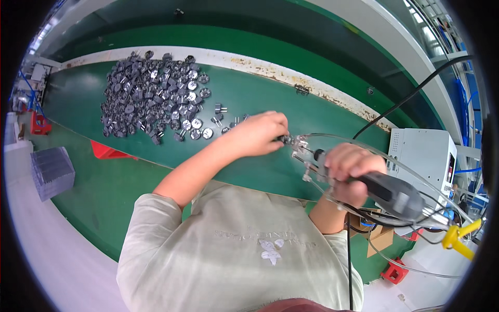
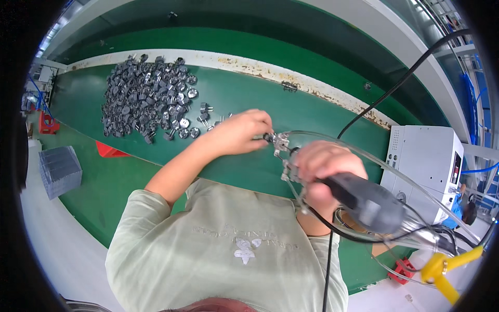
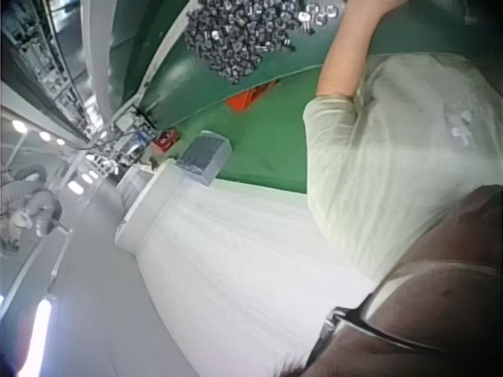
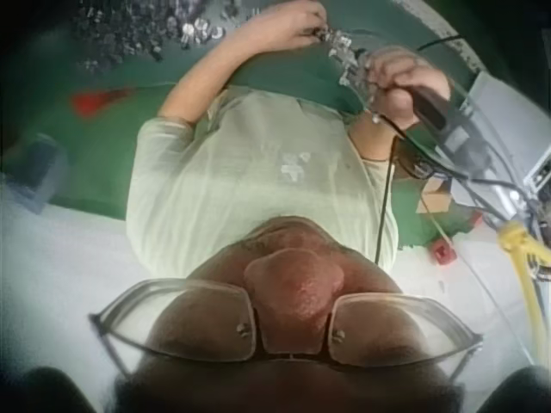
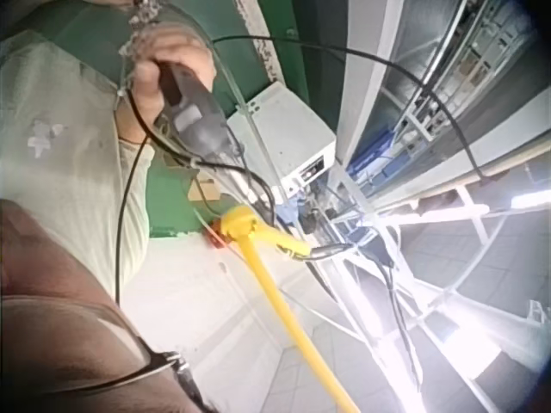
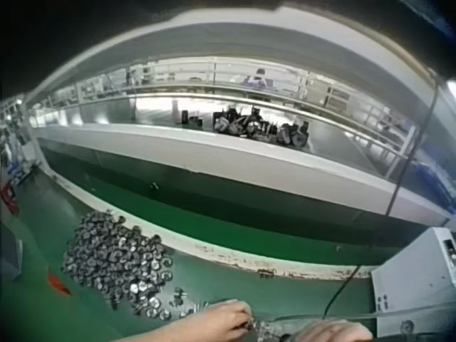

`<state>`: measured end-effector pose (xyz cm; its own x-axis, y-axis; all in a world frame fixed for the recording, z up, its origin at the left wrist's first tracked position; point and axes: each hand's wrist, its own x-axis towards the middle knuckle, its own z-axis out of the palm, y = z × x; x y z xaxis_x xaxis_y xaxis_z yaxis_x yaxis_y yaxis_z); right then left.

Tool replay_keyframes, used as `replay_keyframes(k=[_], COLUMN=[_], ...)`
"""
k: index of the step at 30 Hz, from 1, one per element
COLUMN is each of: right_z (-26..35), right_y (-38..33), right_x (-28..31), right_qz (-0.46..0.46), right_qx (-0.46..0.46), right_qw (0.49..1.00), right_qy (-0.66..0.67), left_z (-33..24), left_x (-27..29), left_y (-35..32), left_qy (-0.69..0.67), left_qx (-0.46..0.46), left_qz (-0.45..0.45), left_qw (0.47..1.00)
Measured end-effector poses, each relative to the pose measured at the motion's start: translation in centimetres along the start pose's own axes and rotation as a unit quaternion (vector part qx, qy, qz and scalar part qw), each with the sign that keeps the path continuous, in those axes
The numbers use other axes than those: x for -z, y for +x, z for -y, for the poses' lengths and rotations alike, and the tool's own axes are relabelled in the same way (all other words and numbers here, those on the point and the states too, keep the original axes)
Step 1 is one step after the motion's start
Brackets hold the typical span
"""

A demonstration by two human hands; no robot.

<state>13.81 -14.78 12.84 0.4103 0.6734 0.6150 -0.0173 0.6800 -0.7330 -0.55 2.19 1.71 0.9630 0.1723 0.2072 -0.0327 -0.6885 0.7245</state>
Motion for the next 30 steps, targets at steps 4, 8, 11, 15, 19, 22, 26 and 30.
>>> replay_keyframes(k=[4,8,11,15,19,22,26,30], right_z=[1.4,-1.8,-1.7,-0.9,-1.4,-1.6,-1.4,-0.7], right_y=[0.5,-0.1,-1.3,-2.2,-2.2,-2.2,-1.9,-2.0], right_x=[1.9,1.9,3.0,4.4,4.3,3.6,3.1,3.0], right_qz=[-0.033,-0.049,-0.038,-0.029,-0.033,-0.027,-0.017,-0.042], right_qx=[0.021,-0.006,0.0,0.008,-0.004,-0.004,-0.001,-0.014], right_qw=[0.999,0.999,0.999,0.999,0.999,0.999,1.0,0.999], right_qy=[0.005,-0.005,-0.023,-0.033,-0.032,-0.022,-0.016,-0.032], left_z=[3.4,11.4,9.1,-0.2,0.8,-0.9,-1.1,-0.8], left_x=[5.3,7.4,7.2,8.4,5.0,1.1,-2.8,-3.4], left_y=[6.3,10.4,8.3,0.4,-2.2,-0.5,0.3,0.3], left_qy=[0.111,0.197,0.246,0.157,0.068,0.001,0.003,0.045], left_qx=[0.014,0.143,0.095,0.134,0.128,0.112,0.069,0.064], left_qz=[-0.128,-0.147,-0.168,0.074,0.049,-0.036,-0.087,-0.125], left_qw=[0.985,0.959,0.95,0.976,0.988,0.993,0.994,0.989])
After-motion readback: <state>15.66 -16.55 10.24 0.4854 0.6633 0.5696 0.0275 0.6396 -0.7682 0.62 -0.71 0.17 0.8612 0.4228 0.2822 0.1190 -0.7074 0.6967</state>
